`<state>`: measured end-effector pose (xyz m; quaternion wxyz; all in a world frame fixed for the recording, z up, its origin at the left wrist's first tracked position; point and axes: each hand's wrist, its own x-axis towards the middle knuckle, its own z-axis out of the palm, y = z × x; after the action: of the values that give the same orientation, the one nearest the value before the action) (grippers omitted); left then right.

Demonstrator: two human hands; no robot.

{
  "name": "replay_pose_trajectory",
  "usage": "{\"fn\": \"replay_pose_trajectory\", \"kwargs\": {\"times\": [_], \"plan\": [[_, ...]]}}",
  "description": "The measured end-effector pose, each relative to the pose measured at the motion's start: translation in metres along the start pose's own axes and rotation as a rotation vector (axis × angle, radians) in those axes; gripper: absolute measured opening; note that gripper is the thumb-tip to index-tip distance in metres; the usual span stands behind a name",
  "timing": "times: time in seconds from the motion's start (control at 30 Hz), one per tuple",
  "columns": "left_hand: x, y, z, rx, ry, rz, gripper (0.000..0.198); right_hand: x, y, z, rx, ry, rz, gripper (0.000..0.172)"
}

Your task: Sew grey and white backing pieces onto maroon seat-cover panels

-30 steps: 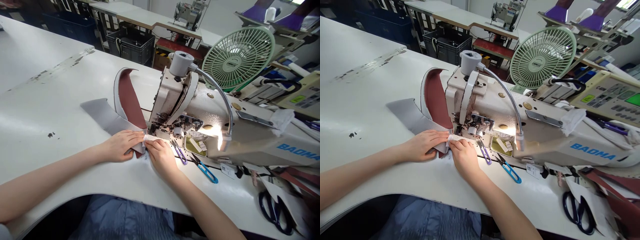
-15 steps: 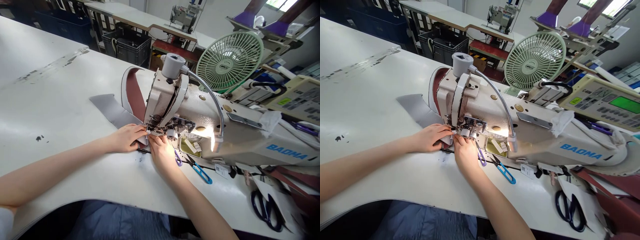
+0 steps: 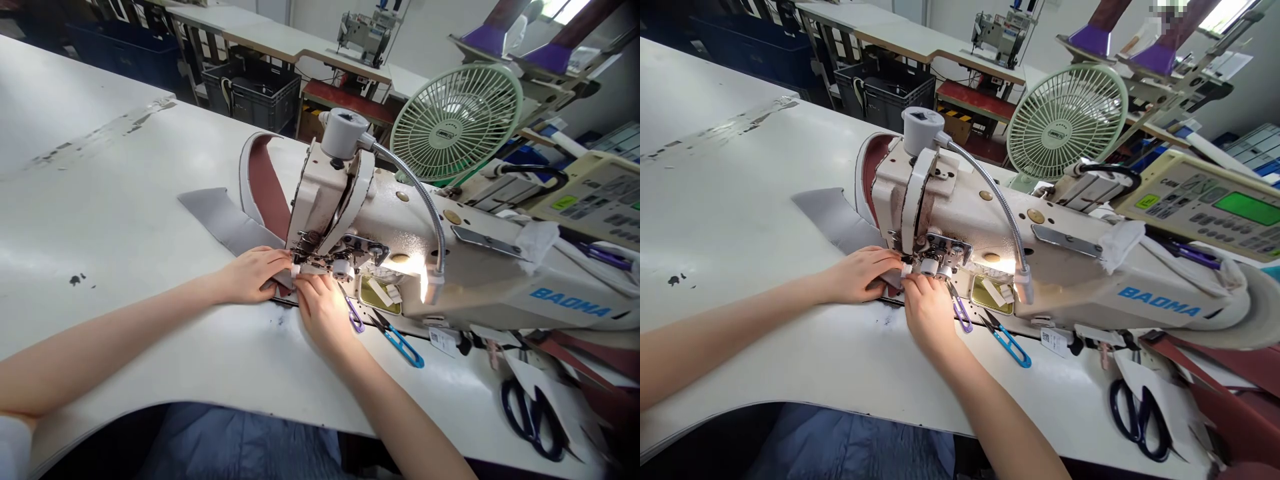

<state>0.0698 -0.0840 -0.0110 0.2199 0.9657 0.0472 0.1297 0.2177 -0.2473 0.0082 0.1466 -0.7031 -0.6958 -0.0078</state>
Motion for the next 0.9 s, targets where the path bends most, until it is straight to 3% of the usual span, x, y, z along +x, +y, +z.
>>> {"fn": "replay_pose_trajectory", "kwargs": {"times": [0.3, 0.63, 0.9], "plan": [[-0.005, -0.001, 0.004, -0.019, -0.022, 0.018, 0.036, -0.008, -0.014, 0.008, -0.248, -0.055, -0.111, 0.014], [0.026, -0.025, -0.002, 0.090, 0.001, 0.047, 0.029, 0.006, -0.006, 0.008, -0.222, -0.102, 0.052, 0.030], [0.037, -0.037, -0.004, 0.013, 0.027, 0.066, 0.022, 0.012, -0.009, 0.004, -0.217, -0.120, 0.143, 0.035]]}}
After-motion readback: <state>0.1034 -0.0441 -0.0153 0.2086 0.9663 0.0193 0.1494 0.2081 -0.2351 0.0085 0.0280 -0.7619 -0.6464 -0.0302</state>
